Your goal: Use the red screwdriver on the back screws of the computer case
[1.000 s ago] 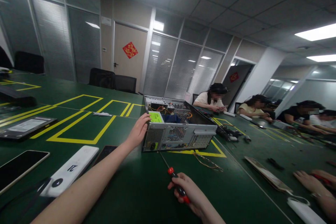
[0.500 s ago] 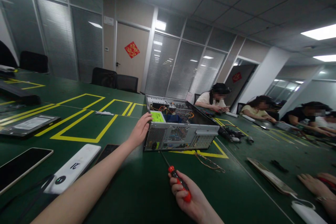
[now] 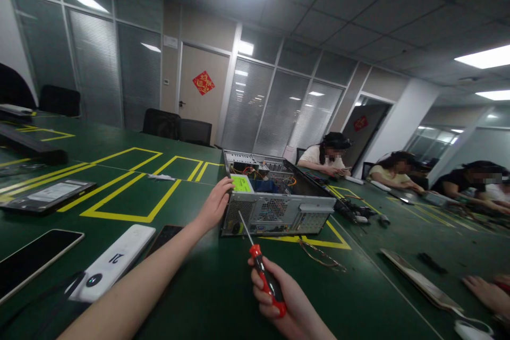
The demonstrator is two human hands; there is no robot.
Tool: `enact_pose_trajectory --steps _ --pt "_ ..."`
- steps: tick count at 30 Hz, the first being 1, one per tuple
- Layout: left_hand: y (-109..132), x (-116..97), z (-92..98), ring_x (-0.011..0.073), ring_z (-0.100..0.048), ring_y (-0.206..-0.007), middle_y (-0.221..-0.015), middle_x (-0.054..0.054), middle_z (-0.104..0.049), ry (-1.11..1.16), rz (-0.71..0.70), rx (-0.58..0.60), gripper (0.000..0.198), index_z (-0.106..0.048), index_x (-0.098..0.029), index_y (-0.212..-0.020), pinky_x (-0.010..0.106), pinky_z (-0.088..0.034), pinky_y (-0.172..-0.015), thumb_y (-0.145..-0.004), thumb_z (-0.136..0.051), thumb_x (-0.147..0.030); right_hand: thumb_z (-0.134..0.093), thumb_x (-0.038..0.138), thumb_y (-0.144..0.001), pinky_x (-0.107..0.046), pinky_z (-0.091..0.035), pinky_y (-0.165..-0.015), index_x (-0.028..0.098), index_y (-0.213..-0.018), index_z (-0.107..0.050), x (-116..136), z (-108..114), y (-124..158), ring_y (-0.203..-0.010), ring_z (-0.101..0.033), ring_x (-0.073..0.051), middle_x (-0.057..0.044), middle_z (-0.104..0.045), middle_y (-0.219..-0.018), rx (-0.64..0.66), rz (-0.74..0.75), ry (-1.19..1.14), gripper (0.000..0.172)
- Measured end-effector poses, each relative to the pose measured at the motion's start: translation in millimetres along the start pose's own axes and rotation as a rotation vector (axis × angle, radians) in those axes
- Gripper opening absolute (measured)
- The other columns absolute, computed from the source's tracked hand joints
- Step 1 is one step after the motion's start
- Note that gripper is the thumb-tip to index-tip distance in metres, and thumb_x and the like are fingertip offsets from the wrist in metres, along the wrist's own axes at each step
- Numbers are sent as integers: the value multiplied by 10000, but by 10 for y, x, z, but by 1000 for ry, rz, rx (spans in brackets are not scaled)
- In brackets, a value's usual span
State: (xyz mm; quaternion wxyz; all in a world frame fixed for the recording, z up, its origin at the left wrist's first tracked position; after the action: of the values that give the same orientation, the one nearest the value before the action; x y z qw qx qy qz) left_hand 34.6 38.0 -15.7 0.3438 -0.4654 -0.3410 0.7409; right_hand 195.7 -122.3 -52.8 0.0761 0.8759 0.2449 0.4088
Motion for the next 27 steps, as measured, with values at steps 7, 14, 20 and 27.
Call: enact_pose_trajectory --steps 7,14,20,27 --pt "-1 -9 3 209 -351 -1292 -1302 103 -460 6 -5 -6 314 -483 -192 -1144 449 -284 -1085 -937 -279 -311 -582 359 -783 -105 -149 -323 130 -905 -559 115 -199 -47 -388 -298 -6 42 -478 -585 28 37 25 260" --pt "-5 -5 0 217 -342 -1297 -1308 96 -455 -1 -3 1 319 -476 -204 -1159 465 -281 -1085 -936 -274 -310 -595 363 -772 -102 -137 -324 131 -897 -553 103 -111 -89 -391 -293 -6 43 -476 -582 24 30 10 267" --pt "-2 16 -4 210 -342 -1299 -1310 97 -456 1 -4 -1 317 -480 -197 -1155 451 -275 -1089 -935 -278 -303 -568 344 -801 -90 -150 -314 133 -850 -555 114 -154 -79 -390 -300 -7 34 -492 -580 44 -36 -23 217" --pt "-1 13 -2 209 -350 -1293 -1296 104 -469 2 -8 -8 323 -485 -190 -1148 452 -278 -1088 -936 -274 -312 -547 274 -825 -67 -294 -369 110 -730 -532 137 -410 9 -448 -398 -11 5 -510 -611 -8 -168 -264 190"
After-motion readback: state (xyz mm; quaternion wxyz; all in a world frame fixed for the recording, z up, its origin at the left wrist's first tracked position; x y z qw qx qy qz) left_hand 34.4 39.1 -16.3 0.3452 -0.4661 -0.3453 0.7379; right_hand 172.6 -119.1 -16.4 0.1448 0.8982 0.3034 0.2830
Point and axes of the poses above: each hand's wrist, its own y-axis away from the middle knuckle, its own z-axis out of the back of the hand, x = y × z, the point moved 4 cm from there along -y, towards the middle knuckle
